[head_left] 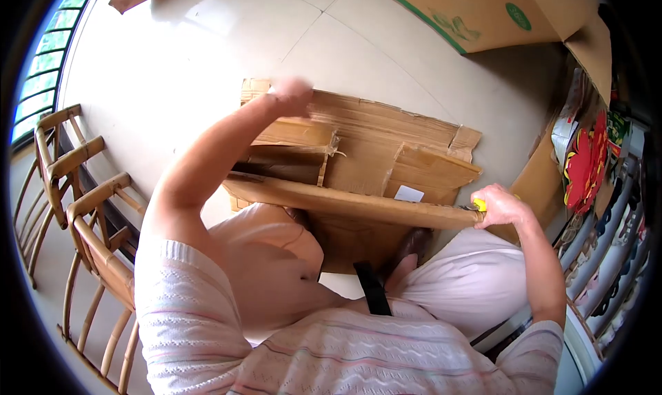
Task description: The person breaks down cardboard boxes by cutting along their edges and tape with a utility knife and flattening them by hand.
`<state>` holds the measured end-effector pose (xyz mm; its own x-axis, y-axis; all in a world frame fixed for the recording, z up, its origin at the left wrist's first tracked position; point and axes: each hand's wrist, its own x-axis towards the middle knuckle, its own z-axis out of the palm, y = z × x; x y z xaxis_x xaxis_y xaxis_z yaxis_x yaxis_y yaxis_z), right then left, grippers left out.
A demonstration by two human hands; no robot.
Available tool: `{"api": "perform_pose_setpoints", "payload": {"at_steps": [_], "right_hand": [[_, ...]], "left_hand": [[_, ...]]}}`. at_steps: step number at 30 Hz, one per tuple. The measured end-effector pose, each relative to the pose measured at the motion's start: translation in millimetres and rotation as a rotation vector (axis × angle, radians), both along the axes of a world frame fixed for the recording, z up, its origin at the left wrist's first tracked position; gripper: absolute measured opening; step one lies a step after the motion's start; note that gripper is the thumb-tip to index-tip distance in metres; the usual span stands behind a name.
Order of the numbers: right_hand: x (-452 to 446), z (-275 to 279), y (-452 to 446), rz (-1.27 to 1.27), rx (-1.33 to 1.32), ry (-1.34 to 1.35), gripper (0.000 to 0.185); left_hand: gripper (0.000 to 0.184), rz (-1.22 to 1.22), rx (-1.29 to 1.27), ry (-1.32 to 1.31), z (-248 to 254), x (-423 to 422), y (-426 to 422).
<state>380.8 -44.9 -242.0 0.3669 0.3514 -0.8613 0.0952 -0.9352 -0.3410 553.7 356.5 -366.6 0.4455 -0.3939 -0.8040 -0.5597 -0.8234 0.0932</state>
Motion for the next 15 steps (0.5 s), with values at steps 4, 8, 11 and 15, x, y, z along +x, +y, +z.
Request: {"api": "perform_pose_setpoints", "payload": {"at_steps": [4,8,11,15], "right_hand": [[1,2,1,0.005,0.037,-0.011,0.041],[-3,2,0,0.026,0.024,-0.020,0.040],[-6,5,1,0.021,0.024,-0.007,0.040],[-7,3,-1,0.056,0.030,-0.015,0.041]], "left_hand": [[0.017,0.063,-0.602,-0.343,-20,14,3],[0.019,0.209,-0.465,0.246,-40,20,-8],[0.027,0.148,-0.323,0.378,-34,0,-14],[0.039,0.111,-0.309,0.341,-23,-7,-21]]}}
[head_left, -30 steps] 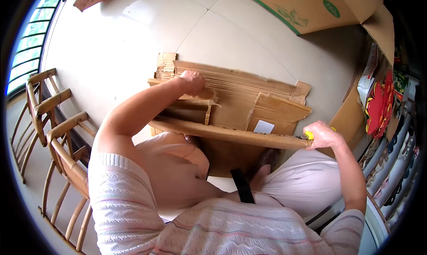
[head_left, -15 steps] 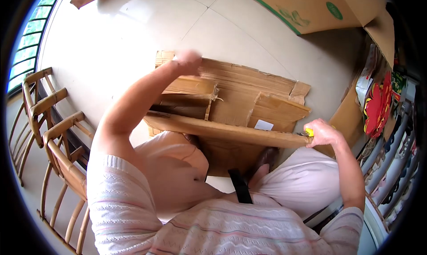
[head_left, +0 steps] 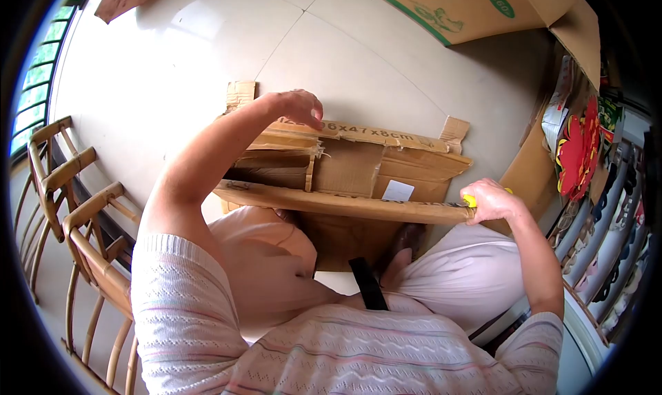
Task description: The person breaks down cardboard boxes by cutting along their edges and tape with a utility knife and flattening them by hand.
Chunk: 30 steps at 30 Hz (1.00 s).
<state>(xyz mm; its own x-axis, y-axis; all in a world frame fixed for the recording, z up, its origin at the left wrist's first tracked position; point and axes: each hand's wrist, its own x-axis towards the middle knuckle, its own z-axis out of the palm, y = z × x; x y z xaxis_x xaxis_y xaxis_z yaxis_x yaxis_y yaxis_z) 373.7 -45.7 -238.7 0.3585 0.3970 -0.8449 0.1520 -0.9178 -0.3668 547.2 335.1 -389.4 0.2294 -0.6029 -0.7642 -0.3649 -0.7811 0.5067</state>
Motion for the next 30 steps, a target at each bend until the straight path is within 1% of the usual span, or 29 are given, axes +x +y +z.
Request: {"api": "perform_pose_setpoints", "payload": {"at_steps": [2,5,6,7,9,11,12,13,15,16,17,19,20,21,23,26,29,30], "right_hand": [[0,-1,-1,-0.002,0.020,-0.009,0.041],[1,-1,-1,-0.006,0.003,0.009,0.042],[0,-2,-2,-0.017,0.007,0.008,0.042],[0,-2,-2,-0.028,0.010,0.007,0.042],[-2,-3,-4,-0.038,0.022,-0.004,0.042],[-2,-5,-5,-0.025,0.046,-0.024,0.042],[-2,-7,-6,-0.023,0.053,-0.023,0.043],[-2,-8,-7,-0.021,0.059,-0.022,0.043],[1,-8,-6,-0.019,0.043,-0.013,0.043],[3,-7,-5,-0.019,0.023,-0.003,0.044],[4,-6,-4,-0.019,0.003,0.007,0.044],[7,-7,-5,-0.029,0.007,0.022,0.045],[8,-7,-5,-0.037,0.009,0.030,0.046],[8,-7,-6,-0.050,0.015,0.032,0.047],[10,-8,-7,-0.076,0.028,0.034,0.049],[10,-10,-8,-0.053,0.046,0.021,0.053],[11,-12,-11,-0.078,0.021,0.027,0.057],[11,-11,-10,-0.080,0.009,0.041,0.057]], "left_hand": [[0.040,0.051,0.005,0.006,12,-5,-4],[0.045,0.102,0.040,0.094,22,4,-7],[0.048,0.044,0.047,0.032,28,9,-7],[0.042,0.008,0.002,-0.052,32,14,-5],[0.030,0.077,0.221,0.061,49,28,1],[0.020,0.047,0.288,0.201,74,28,6],[0.020,0.021,0.251,0.225,77,22,12],[0.023,-0.028,0.287,0.221,66,16,13],[0.031,-0.313,0.200,-0.066,45,1,13],[0.035,-0.293,0.180,-0.208,34,-8,17],[0.036,-0.252,0.216,-0.200,24,-12,20],[0.037,-0.164,0.284,-0.188,22,-19,19],[0.032,-0.168,0.270,-0.114,13,-24,21],[0.026,-0.188,0.232,-0.077,17,-29,21],[0.024,-0.182,0.133,0.049,-1,-33,29],[0.029,-0.254,0.183,-0.030,25,-43,20],[0.028,-0.152,0.224,-0.069,23,-38,19],[0.026,-0.144,0.229,-0.045,23,-38,17]]}}
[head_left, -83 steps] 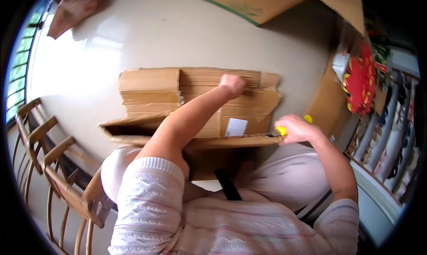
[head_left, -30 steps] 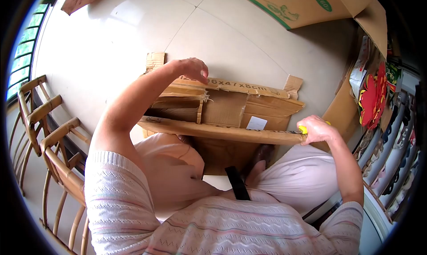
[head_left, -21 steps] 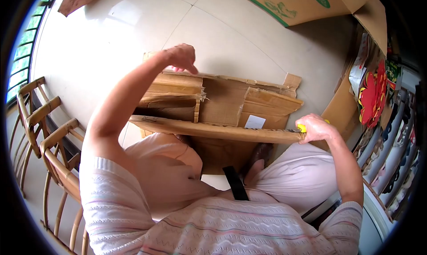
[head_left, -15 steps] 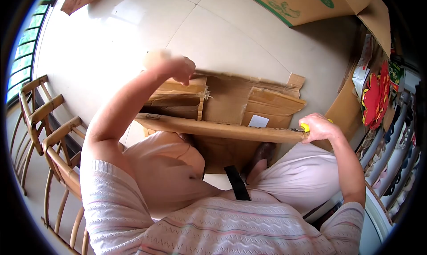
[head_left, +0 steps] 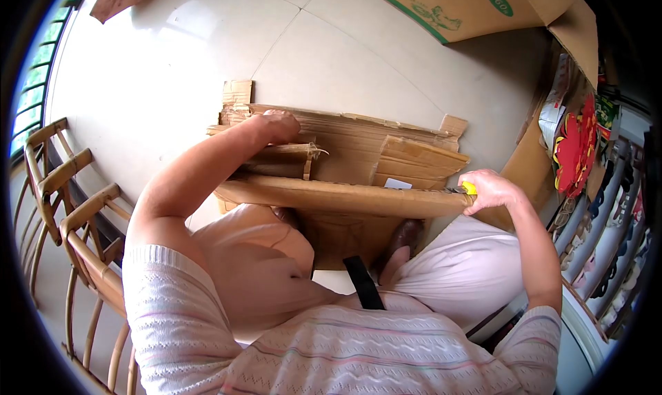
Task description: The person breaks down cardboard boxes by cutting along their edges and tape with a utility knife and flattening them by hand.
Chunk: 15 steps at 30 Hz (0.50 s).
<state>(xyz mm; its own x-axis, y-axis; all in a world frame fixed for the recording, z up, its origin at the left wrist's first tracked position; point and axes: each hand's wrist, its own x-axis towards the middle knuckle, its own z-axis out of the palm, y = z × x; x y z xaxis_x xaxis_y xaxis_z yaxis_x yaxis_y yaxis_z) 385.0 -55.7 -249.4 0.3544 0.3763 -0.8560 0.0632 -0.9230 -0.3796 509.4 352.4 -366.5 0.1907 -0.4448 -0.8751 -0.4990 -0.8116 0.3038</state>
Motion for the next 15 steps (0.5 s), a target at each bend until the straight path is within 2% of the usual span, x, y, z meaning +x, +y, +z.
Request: {"api": "perform_pose_setpoints", "payload": {"at_steps": [3,5,7,8,11,12,13,14,15], "right_hand": [[5,6,2,-0.032,0.006,0.096,0.057],[10,11,0,-0.098,0.060,0.226,0.056],[23,7,-13,-0.432,0.064,0.592,0.048],[37,7,-14,-0.530,0.139,0.607,0.043],[79,-26,-12,-0.497,0.050,0.348,0.040],[87,-23,12,-0.453,-0.050,0.186,0.038],[80,-58,10,-0.509,0.059,0.100,0.037],[77,-86,12,-0.518,0.063,0.146,0.042],[78,-88,33,-0.298,-0.023,0.035,0.048]], "left_hand": [[0.021,0.037,0.020,0.064,-1,0,-3],[0.020,-0.035,-0.010,0.084,-20,-5,3],[0.019,-0.109,-0.051,0.108,-25,-9,3],[0.019,-0.146,-0.075,0.120,-21,-11,3],[0.017,-0.175,-0.146,0.147,-19,-13,6],[0.017,-0.196,-0.152,0.153,-20,-14,6],[0.017,-0.214,-0.160,0.156,-20,-13,5],[0.017,-0.214,-0.148,0.162,-20,-12,4],[0.017,-0.211,-0.135,0.166,-21,-12,4]]}}
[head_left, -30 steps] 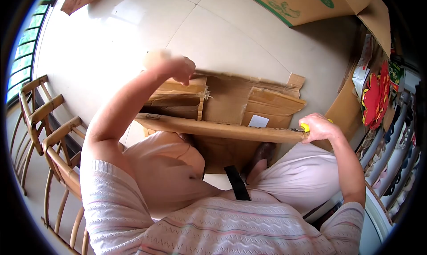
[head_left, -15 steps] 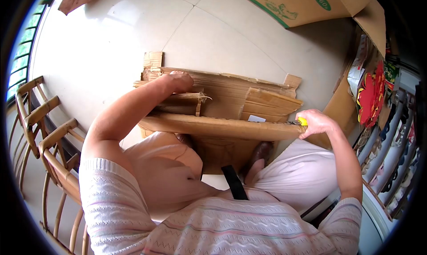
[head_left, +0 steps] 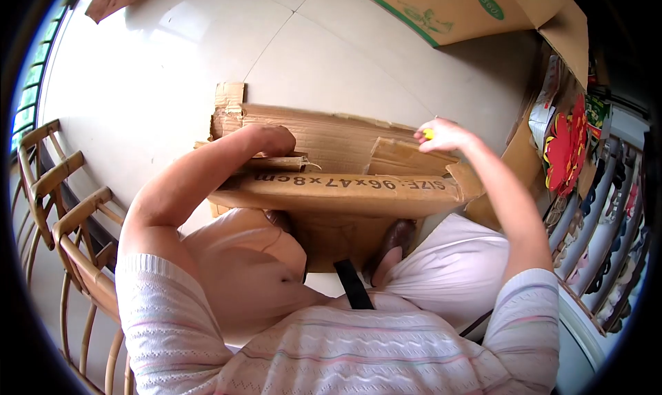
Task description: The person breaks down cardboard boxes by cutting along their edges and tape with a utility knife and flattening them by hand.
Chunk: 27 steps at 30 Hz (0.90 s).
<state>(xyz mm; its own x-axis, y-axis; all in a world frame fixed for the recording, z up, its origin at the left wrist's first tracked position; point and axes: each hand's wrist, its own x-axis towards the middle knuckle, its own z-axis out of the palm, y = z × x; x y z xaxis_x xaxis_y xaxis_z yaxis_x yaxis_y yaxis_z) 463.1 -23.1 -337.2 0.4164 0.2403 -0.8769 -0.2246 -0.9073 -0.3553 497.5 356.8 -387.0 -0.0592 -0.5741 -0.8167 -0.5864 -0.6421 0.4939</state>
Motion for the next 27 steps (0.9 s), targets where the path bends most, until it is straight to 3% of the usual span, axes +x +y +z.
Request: {"api": "perform_pose_setpoints", "payload": {"at_steps": [1,4,7,8,10,11,12,13,16,17,20,24,27], "right_hand": [[-10,-16,6,0.121,-0.004,-0.142,0.051],[-27,-27,34,0.357,-0.229,-0.127,0.048],[-48,-27,44,0.313,-0.108,-0.068,0.049],[-59,-36,39,0.302,-0.067,-0.084,0.047],[-67,-39,36,0.149,0.077,0.143,0.045],[-80,-49,34,0.129,0.192,0.136,0.044],[-92,-37,44,0.212,0.106,-0.081,0.038],[-86,-26,54,0.165,0.036,-0.079,0.037],[-66,-13,63,0.046,-0.150,-0.244,0.042],[-69,-26,49,0.106,-0.043,-0.411,0.054],[-71,-18,57,0.185,-0.126,-0.419,0.063],[-74,-15,57,0.242,-0.035,-0.348,0.073],[-74,-9,60,0.276,-0.041,-0.546,0.071]], "left_hand": [[0.017,0.002,0.016,0.006,2,0,0],[0.019,0.066,0.052,0.003,11,3,-1],[0.025,-0.051,-0.147,0.029,-6,11,11],[0.027,-0.005,-0.087,0.085,-9,15,13],[0.031,0.087,0.032,0.191,10,27,12],[0.032,0.220,0.099,0.348,27,34,14],[0.034,0.354,0.168,0.508,48,38,13],[0.041,0.441,0.175,0.604,42,40,18],[0.044,0.574,0.224,0.525,34,36,26],[0.044,0.497,0.222,0.505,33,36,24],[0.039,0.426,0.245,0.503,37,37,18],[0.033,0.481,0.213,0.461,33,35,22],[0.031,0.533,0.181,0.444,35,38,26]]}}
